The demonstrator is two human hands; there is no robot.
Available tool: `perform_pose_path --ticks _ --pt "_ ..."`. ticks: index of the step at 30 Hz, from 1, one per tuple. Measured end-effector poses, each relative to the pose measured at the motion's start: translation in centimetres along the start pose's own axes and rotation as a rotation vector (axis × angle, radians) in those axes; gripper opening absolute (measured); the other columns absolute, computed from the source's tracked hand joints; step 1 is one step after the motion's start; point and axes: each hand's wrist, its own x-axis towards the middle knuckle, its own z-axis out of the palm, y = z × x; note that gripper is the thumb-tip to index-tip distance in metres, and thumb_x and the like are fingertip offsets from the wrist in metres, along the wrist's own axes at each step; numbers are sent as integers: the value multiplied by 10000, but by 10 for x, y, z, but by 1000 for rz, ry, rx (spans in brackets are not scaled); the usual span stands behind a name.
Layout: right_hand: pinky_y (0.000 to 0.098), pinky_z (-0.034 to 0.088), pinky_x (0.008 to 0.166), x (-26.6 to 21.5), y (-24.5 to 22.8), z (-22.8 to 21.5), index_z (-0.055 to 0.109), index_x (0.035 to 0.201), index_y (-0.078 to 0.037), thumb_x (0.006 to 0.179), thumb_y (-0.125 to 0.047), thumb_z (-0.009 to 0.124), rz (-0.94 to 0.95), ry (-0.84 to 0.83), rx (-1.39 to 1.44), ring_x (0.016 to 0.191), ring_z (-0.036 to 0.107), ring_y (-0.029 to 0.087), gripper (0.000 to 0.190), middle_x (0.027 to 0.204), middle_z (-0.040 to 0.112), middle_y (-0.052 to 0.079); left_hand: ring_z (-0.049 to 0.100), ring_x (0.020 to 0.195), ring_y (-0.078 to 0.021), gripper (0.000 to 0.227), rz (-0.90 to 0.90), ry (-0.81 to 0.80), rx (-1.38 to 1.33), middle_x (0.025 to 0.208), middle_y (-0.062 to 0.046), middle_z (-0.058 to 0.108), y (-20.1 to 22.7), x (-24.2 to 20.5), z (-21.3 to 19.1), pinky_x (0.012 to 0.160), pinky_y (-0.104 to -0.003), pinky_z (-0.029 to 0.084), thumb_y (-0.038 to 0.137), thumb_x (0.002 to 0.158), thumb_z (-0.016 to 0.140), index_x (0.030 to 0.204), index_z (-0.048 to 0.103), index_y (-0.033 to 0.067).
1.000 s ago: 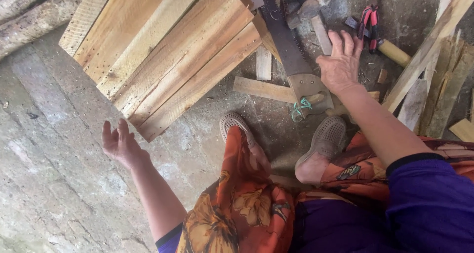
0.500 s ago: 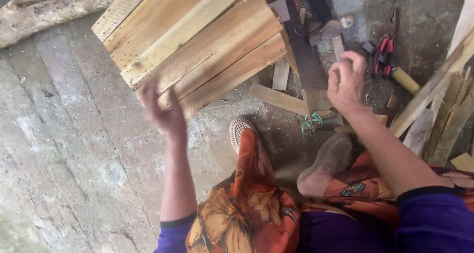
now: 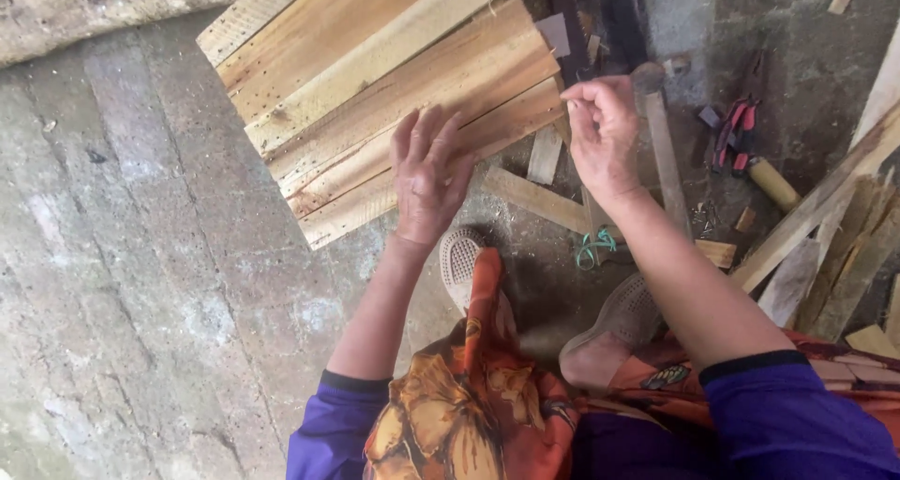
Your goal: Assembling a wooden panel by aligning planks and hammering nails into them.
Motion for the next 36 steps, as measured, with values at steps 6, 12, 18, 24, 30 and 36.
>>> perform_pose_path --ticks 6,12,18,24,30,36 --pt "309 579 785 7 -27 10 719 1067 -11 999 127 610 18 5 92 912 605 165 189 990 601 112 573 1172 -246 393 176 99 -20 1209 -51 683 0 31 39 956 -357 527 333 889 815 1242 730 180" --pt "308 579 736 7 -45 15 722 1077 0 978 130 628 34 17 104 928 607 158 188 970 614 132 577 1068 -192 248 58 126 -218 1095 50 685 13 50 65 883 -332 562 361 858 804 1081 775 257" --pt "344 574 701 15 -2 16 668 1106 -5 902 194 645 -169 37 -127 877 629 262 286 928 614 119 582 1072 -212 295 95 182 -165 1082 41 659 6 52 73 918 -349 545 291 840 804 1130 752 275" --pt "395 574 663 26 3 11 577 1160 -30 827 167 728 -242 -50 -378 808 649 294 415 859 633 112 567 1084 -233 255 159 196 -86 1114 14 653 15 51 71 911 -377 525 188 826 768 1080 748 202" --pt "342 568 653 33 -27 8 470 1221 -9 808 188 741 -283 -166 -525 759 621 214 532 841 602 67 556 1030 -226 295 153 148 -52 1172 -28 656 36 55 63 934 -374 488 135 803 813 1095 771 116" --pt "356 560 636 37 -40 4 409 1258 -9 795 206 701 -246 -270 -513 747 625 224 588 836 590 79 542 997 -209 299 103 84 -73 1151 -36 630 39 60 58 947 -378 436 187 817 784 1101 757 96"
